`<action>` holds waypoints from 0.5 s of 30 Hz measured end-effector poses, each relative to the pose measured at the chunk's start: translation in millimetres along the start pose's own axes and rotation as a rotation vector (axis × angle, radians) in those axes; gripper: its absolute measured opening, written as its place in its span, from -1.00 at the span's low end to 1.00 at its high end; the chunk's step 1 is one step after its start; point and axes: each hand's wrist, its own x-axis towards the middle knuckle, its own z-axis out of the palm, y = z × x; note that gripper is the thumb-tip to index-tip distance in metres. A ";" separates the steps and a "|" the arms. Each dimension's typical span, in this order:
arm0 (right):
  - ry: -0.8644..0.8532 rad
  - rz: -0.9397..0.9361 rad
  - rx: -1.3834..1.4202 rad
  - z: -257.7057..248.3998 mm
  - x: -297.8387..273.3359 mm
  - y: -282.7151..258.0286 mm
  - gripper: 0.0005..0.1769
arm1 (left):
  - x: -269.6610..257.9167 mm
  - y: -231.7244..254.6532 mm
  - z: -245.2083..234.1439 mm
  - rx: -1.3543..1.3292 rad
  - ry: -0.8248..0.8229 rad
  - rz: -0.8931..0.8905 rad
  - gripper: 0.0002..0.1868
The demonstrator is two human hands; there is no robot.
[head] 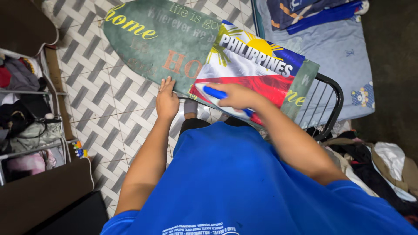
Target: The person irons a blue and white shirt with a Philippines flag design using an iron on a board, folds the shirt into a small square, and places it into a dark backpack sitting on a chair.
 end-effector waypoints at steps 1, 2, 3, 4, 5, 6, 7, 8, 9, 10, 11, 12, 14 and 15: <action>0.000 0.053 0.029 -5.1 -16.0 8.2 -0.11 | -2.8 0.8 2.0 0.002 0.014 0.013 -0.47; 0.000 0.107 0.058 -10.3 -35.7 16.6 -0.11 | -5.3 1.2 3.6 0.004 0.027 0.025 -0.47; 0.035 0.112 0.094 -16.1 -55.1 23.9 -0.10 | -6.6 1.2 4.3 0.009 0.046 0.035 -0.48; 0.070 0.117 0.129 -21.3 -73.4 30.0 -0.10 | -7.2 1.9 6.2 0.003 0.056 0.036 -0.48; 0.066 0.227 0.200 -26.6 -90.9 34.9 -0.08 | -8.1 2.4 7.5 0.001 0.068 0.036 -0.48; 0.062 0.338 0.270 -30.6 -106.6 38.9 -0.05 | -8.9 2.4 7.8 -0.002 0.080 0.036 -0.48; 0.061 0.389 0.266 -31.7 -116.5 42.3 -0.06 | -8.5 2.1 7.6 0.001 0.078 0.033 -0.49; 0.059 0.440 0.261 -32.6 -125.1 45.6 -0.06 | -7.2 1.5 6.9 0.003 0.075 0.031 -0.50; 0.057 0.492 0.257 -32.1 -130.8 48.7 -0.07 | -7.3 1.5 6.5 0.005 0.071 0.027 -0.50; 0.065 0.469 0.269 -29.3 -131.8 51.3 -0.06 | -7.9 1.4 5.8 0.012 0.068 0.027 -0.51; 0.074 0.444 0.278 -26.5 -129.4 52.9 -0.06 | -6.7 1.3 4.6 0.020 0.068 0.030 -0.51; 0.083 0.418 0.287 -25.2 -127.8 52.9 -0.05 | -6.0 1.6 3.7 0.027 0.068 0.032 -0.51; 0.051 0.354 0.300 -18.1 -113.1 48.3 -0.06 | -6.7 1.8 2.2 0.028 0.053 0.017 -0.50; 0.039 0.318 0.304 -14.7 -101.6 43.5 -0.07 | -4.9 1.9 1.5 0.028 0.048 0.014 -0.50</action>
